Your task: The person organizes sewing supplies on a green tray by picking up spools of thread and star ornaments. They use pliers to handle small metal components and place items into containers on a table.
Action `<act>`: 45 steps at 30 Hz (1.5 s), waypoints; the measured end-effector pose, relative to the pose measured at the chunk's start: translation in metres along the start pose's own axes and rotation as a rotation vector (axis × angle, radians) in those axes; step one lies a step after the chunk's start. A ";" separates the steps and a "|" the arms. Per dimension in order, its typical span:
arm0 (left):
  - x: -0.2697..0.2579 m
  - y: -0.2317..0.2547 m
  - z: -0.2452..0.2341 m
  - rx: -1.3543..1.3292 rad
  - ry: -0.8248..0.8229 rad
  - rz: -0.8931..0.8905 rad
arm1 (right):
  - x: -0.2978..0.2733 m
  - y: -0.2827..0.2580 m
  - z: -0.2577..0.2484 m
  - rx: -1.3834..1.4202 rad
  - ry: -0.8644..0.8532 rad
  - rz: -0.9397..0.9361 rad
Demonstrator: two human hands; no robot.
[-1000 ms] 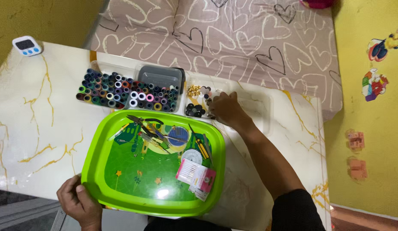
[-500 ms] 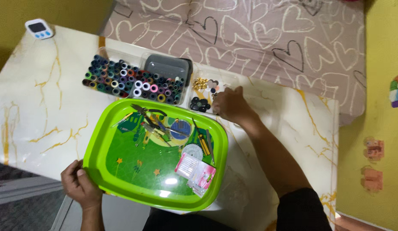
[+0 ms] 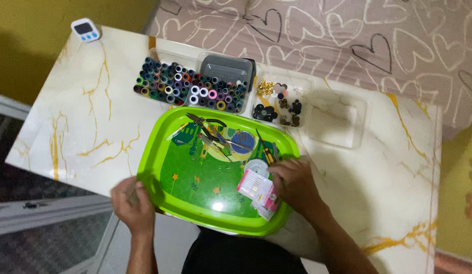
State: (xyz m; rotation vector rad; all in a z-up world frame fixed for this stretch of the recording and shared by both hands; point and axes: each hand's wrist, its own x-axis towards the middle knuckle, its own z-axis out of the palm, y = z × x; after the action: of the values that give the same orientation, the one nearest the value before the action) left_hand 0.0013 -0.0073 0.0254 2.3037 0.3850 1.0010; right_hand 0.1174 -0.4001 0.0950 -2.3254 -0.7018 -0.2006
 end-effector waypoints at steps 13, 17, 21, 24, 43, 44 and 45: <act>0.050 0.081 0.009 -0.106 -0.997 0.405 | -0.014 -0.078 0.036 -0.541 -0.184 0.335; 0.057 0.077 0.007 -0.120 -1.059 0.409 | -0.026 -0.066 0.055 -0.465 -0.136 0.269; 0.058 0.076 0.007 -0.128 -1.051 0.416 | -0.031 -0.059 0.083 -0.285 -0.084 0.140; 0.054 0.081 0.010 -0.163 -1.000 0.420 | -0.025 -0.076 0.088 -0.152 0.002 0.076; 0.030 0.055 0.037 -0.041 -0.935 0.412 | 0.028 0.000 0.047 -0.273 0.078 0.307; 0.028 0.050 0.042 -0.048 -0.920 0.428 | 0.026 -0.004 0.032 -0.209 0.089 0.379; 0.025 0.045 0.047 -0.049 -0.904 0.437 | 0.024 -0.008 0.018 -0.139 0.095 0.447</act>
State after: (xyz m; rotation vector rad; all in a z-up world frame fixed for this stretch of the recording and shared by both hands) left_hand 0.0542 -0.0495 0.0419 2.5559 -0.5182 0.0535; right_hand 0.1325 -0.3731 0.0938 -2.5176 -0.1140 -0.1574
